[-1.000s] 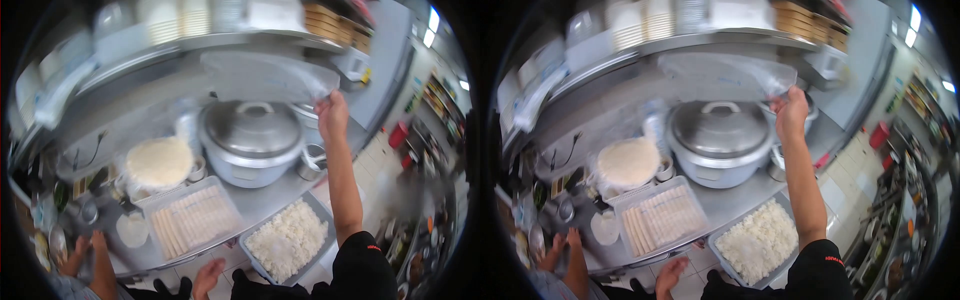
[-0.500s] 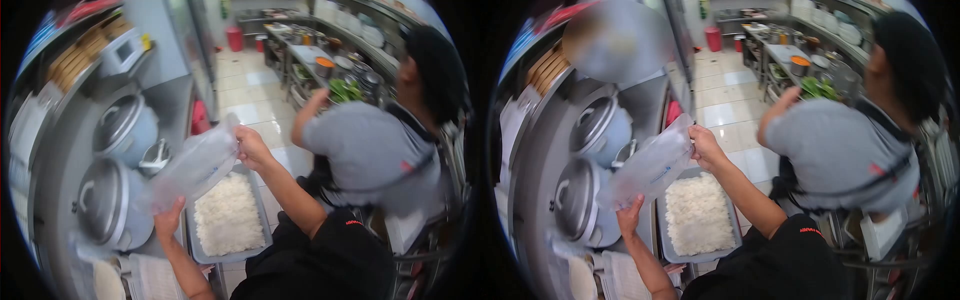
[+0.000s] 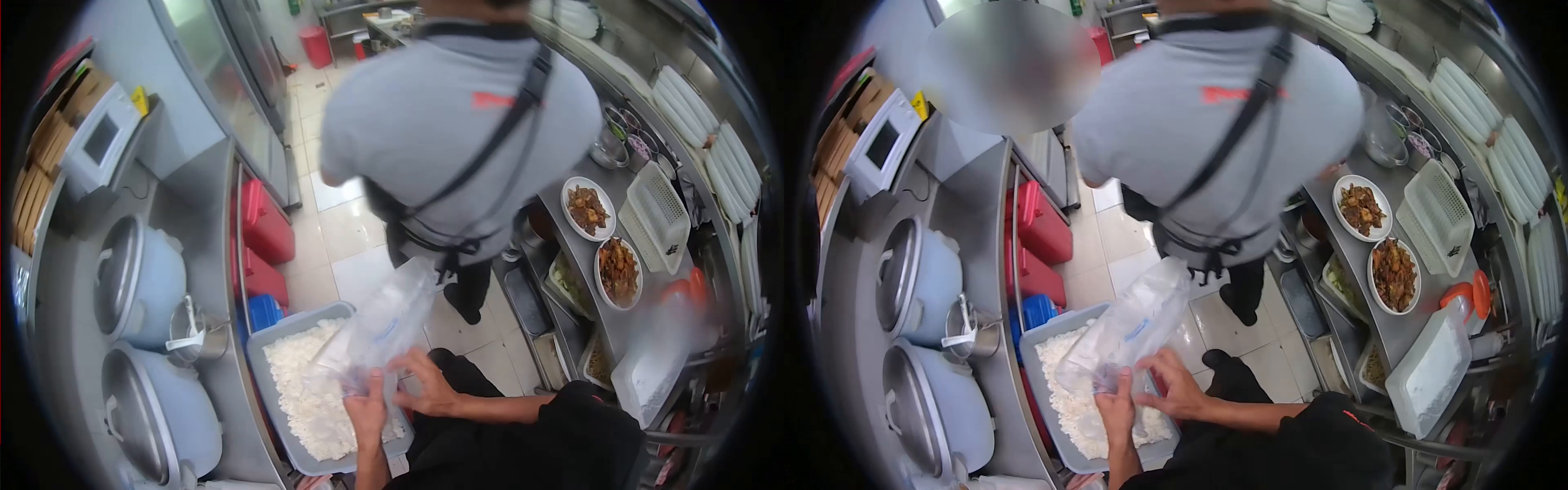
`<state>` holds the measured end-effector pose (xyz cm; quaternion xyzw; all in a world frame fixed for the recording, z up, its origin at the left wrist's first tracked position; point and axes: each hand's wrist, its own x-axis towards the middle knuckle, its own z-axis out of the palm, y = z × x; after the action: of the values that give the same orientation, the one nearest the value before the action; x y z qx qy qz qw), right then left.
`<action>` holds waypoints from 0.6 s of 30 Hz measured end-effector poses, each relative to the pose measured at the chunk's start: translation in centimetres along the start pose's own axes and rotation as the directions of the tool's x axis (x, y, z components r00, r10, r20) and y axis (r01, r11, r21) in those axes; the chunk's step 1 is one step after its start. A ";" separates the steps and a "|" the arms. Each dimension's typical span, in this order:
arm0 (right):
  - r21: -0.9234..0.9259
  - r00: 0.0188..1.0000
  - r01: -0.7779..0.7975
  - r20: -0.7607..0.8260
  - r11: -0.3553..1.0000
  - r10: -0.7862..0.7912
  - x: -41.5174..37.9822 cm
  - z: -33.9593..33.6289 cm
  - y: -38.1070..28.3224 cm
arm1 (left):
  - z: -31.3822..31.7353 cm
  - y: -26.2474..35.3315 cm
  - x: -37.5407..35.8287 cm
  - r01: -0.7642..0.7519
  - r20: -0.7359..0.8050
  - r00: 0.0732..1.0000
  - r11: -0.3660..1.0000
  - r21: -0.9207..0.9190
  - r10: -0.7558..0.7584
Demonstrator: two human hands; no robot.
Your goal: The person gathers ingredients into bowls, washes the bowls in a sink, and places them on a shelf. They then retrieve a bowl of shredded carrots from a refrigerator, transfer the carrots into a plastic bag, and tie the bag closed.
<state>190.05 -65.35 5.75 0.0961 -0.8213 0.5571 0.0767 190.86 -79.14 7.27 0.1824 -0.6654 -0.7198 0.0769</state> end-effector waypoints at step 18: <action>0.735 0.525 -0.661 0.304 0.155 0.795 12.7 -18.1 15.5 | 21.3 0.2 15.1 0.243 0.097 0.969 0.940 -0.240 -0.226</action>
<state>174.35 -43.88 1.42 -0.3321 -0.4182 0.8241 -0.1888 169.14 -64.70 6.03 0.2246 -0.5451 -0.8076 -0.0099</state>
